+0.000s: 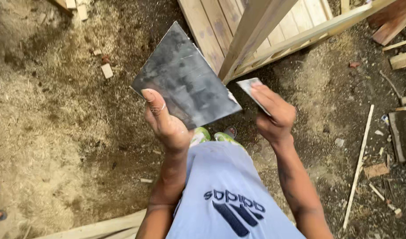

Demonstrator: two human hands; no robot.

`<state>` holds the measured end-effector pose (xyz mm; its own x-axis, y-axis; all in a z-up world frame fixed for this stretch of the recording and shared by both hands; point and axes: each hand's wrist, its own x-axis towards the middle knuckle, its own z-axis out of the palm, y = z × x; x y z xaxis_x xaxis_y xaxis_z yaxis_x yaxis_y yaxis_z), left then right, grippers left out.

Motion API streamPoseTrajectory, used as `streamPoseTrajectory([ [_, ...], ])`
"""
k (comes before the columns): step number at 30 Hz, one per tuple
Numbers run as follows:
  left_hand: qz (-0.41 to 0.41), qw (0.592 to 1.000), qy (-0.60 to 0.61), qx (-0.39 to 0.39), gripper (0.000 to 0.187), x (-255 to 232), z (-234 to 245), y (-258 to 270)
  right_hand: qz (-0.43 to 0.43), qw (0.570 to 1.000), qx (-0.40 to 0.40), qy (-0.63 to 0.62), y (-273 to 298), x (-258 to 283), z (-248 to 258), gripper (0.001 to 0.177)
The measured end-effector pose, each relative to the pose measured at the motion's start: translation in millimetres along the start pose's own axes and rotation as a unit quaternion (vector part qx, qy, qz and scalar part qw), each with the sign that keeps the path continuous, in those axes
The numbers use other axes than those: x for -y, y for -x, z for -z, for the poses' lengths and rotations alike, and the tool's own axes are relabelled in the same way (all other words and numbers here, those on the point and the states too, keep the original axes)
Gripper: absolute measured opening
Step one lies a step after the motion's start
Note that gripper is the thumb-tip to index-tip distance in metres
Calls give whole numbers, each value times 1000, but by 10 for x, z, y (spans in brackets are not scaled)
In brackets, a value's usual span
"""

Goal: The person sands a wooden structure using a sanding block, then switches to a sanding sheet to smooth a wooden beam. The person also mixes a white substance on a small board using a putty knife and applies it to the wooden structure.

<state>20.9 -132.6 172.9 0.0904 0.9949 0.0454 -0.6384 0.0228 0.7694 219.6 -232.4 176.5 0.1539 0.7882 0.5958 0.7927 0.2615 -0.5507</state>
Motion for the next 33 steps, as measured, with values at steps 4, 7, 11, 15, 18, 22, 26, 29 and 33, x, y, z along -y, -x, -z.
streamPoseTrajectory([
  [4,-64,938,-339,-23,60,106,74,-143,39,998,-47,24,-135,74,142,32],
  [7,-12,930,-365,37,57,207,80,-96,75,995,-2,67,-190,239,167,26],
  [11,-81,937,-339,8,57,280,132,-127,113,990,71,53,-229,321,-111,29],
  [15,-62,956,-261,-119,53,258,432,-306,43,970,237,10,195,72,-482,46],
  [18,-29,980,-146,-132,49,179,856,-455,-117,968,193,-110,710,-367,-864,56],
  [22,-47,995,0,-87,37,131,1448,-633,-490,857,29,-157,1436,-1218,-1301,37],
  [26,97,952,-216,-196,65,120,1694,-485,-553,780,-213,-203,1907,-2071,-1742,38],
  [29,142,933,-255,-209,65,95,1759,-341,-579,748,-298,-131,2039,-2503,-2144,37],
  [33,188,898,-310,-249,65,88,1859,-310,-540,723,-402,-159,2020,-2839,-2759,35],
])
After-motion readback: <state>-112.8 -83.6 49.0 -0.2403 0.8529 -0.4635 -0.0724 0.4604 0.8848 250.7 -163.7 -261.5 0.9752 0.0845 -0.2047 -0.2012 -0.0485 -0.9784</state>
